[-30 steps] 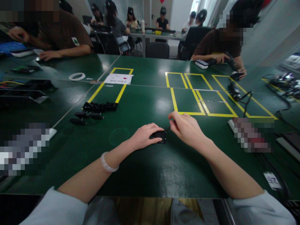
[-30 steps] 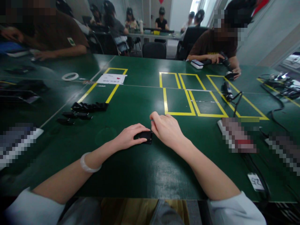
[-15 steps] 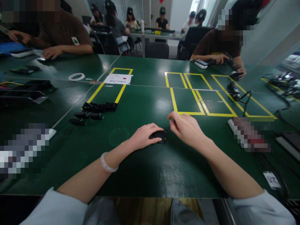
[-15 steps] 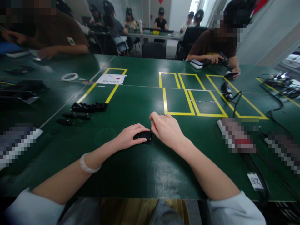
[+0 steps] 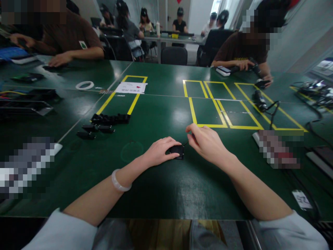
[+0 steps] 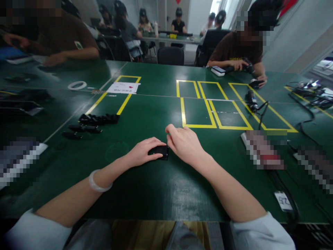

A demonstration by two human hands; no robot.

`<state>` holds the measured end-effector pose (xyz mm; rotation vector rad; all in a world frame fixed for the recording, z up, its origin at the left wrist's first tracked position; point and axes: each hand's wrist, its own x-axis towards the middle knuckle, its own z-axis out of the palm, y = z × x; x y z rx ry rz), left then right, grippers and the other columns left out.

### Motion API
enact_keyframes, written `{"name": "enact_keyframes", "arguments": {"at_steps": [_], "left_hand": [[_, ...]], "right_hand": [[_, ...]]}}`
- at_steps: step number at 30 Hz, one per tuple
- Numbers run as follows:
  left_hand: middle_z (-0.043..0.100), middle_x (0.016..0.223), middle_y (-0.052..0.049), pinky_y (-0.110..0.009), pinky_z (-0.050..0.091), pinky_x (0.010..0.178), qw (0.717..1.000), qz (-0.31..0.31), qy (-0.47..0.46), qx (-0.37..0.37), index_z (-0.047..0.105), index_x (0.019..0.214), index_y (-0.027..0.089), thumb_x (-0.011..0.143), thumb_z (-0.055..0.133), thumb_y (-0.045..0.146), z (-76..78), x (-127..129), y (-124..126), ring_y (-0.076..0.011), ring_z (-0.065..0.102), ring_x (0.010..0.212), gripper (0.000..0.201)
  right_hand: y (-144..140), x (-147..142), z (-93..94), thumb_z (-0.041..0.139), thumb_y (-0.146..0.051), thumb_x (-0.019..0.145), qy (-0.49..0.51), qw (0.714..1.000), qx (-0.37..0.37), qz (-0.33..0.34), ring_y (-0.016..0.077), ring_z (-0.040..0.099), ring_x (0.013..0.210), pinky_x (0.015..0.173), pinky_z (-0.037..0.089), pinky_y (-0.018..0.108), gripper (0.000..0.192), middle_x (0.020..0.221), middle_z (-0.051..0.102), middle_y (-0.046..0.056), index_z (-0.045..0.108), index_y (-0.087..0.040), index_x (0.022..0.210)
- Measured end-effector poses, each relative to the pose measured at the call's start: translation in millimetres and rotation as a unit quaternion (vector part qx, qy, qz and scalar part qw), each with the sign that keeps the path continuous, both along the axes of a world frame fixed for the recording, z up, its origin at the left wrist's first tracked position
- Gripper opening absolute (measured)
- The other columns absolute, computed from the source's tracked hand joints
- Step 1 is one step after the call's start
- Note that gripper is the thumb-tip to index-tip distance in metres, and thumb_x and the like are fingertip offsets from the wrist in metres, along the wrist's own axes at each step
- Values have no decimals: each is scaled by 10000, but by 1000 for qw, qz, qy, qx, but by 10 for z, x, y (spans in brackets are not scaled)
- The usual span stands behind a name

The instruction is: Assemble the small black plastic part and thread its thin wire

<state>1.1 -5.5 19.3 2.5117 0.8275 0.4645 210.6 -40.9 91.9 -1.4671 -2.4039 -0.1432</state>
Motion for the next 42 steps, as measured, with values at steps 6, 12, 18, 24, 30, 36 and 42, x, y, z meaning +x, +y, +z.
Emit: {"name": "enact_keyframes", "arguments": {"at_steps": [6, 12, 18, 24, 30, 36, 42], "left_hand": [[584, 1136, -62, -338, 446, 919, 1000, 0, -3, -1, 556, 1224, 241, 896, 542, 410, 2, 3, 3, -222, 556, 1058, 369], [582, 1138, -65, -342, 446, 919, 1000, -3, 1, 4, 544, 1235, 246, 902, 531, 414, -8, -2, 6, -224, 554, 1061, 374], [587, 1138, -67, -345, 448, 922, 1000, 0, 5, 3, 552, 1227, 240, 898, 536, 411, 21, 3, -2, -225, 557, 1057, 371], [587, 1145, -66, -348, 450, 925, 1000, 2, 0, -1, 558, 1223, 249, 893, 543, 409, 7, 5, 4, -227, 558, 1064, 368], [585, 1146, -62, -350, 444, 934, 1000, 3, 4, 1, 546, 1234, 248, 898, 537, 406, 3, 3, 2, -228, 555, 1067, 372], [583, 1148, -61, -345, 447, 927, 1000, 3, 9, 1, 548, 1230, 242, 896, 544, 404, 19, 6, 2, -225, 556, 1061, 372], [585, 1145, -66, -348, 444, 934, 1000, 1, 6, 7, 545, 1232, 238, 897, 541, 409, 14, 3, 3, -226, 555, 1064, 376]], "right_hand": [[15, -4, -1, 337, -278, 942, -33, 999, -11, -18, 159, 586, 653, 691, 351, 271, 227, 752, 678, 43, 542, -179, 938], [-3, -3, -13, 385, -204, 886, 5, 1000, 3, 1, 149, 595, 682, 712, 357, 259, 197, 755, 662, 20, 511, -166, 1033], [4, -5, 0, 337, -346, 953, -34, 999, -7, -16, 154, 571, 631, 680, 343, 270, 269, 719, 664, 39, 543, -184, 894], [-1, -12, -19, 374, -213, 900, 3, 1000, 6, -5, 148, 593, 686, 702, 351, 256, 194, 769, 669, 25, 519, -172, 1022], [-5, -21, -6, 332, -357, 957, -25, 1000, -3, -11, 151, 578, 639, 675, 336, 267, 280, 717, 662, 32, 545, -182, 907], [-5, -32, -28, 355, -218, 917, -17, 1000, 17, -17, 151, 592, 671, 680, 346, 263, 211, 767, 672, 29, 538, -170, 1011], [-22, -38, -17, 349, -294, 943, -4, 1000, 0, -5, 154, 601, 702, 699, 353, 263, 222, 778, 669, 33, 528, -168, 983]]}}
